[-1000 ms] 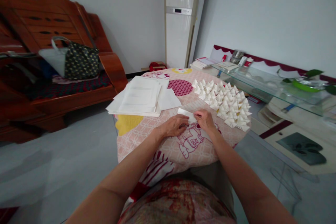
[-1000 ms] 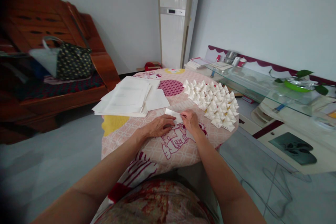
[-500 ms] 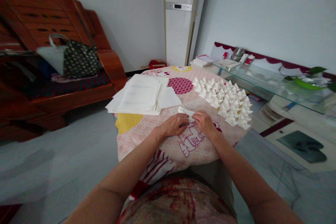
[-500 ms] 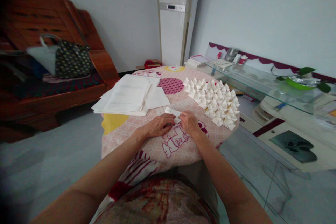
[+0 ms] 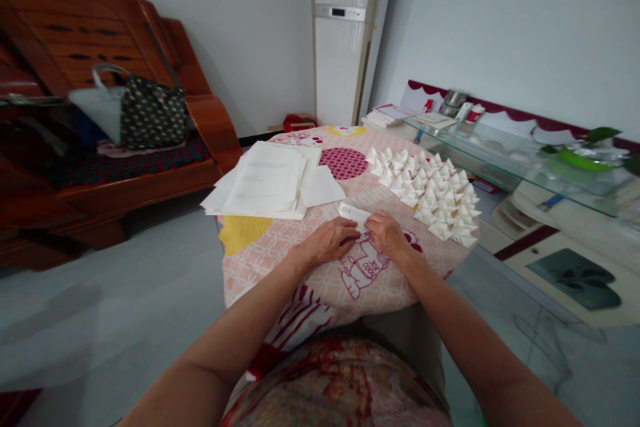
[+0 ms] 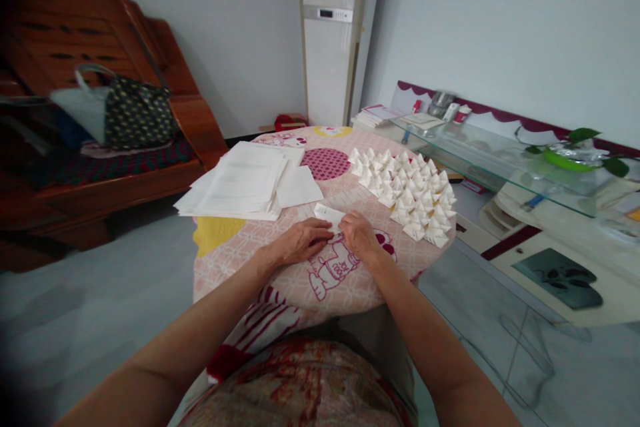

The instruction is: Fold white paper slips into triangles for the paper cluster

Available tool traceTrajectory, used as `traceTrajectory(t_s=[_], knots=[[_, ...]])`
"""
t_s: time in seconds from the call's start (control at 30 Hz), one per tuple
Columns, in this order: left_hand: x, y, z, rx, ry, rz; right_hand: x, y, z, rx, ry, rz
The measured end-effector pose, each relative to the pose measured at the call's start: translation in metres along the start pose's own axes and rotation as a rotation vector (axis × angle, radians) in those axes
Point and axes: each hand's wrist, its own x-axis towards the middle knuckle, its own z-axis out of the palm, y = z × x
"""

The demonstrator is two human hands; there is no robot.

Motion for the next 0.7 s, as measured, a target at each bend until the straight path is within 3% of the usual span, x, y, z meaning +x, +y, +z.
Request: traceTrajectory(t_s=[0.13,0.33,0.53,0.7], knots=[[0.0,0.005,-0.002,-0.016,-0.01,-0.03,0.0,-0.001,0.001,-0.056,-0.041,-0.022],[0.0,0.007,0.001,0.002,0.071,-0.069,0.0,-0.002,0.002,-0.083,-0.071,-0.035],[0.01,0.006,0.008,0.161,-0.018,-0.098,-0.001,0.002,0.002,-0.036,-0.064,-0.031],[0.014,0.011,0.007,0.256,-0.06,-0.106,-0.009,0.004,-0.003,0.126,0.033,-0.01]])
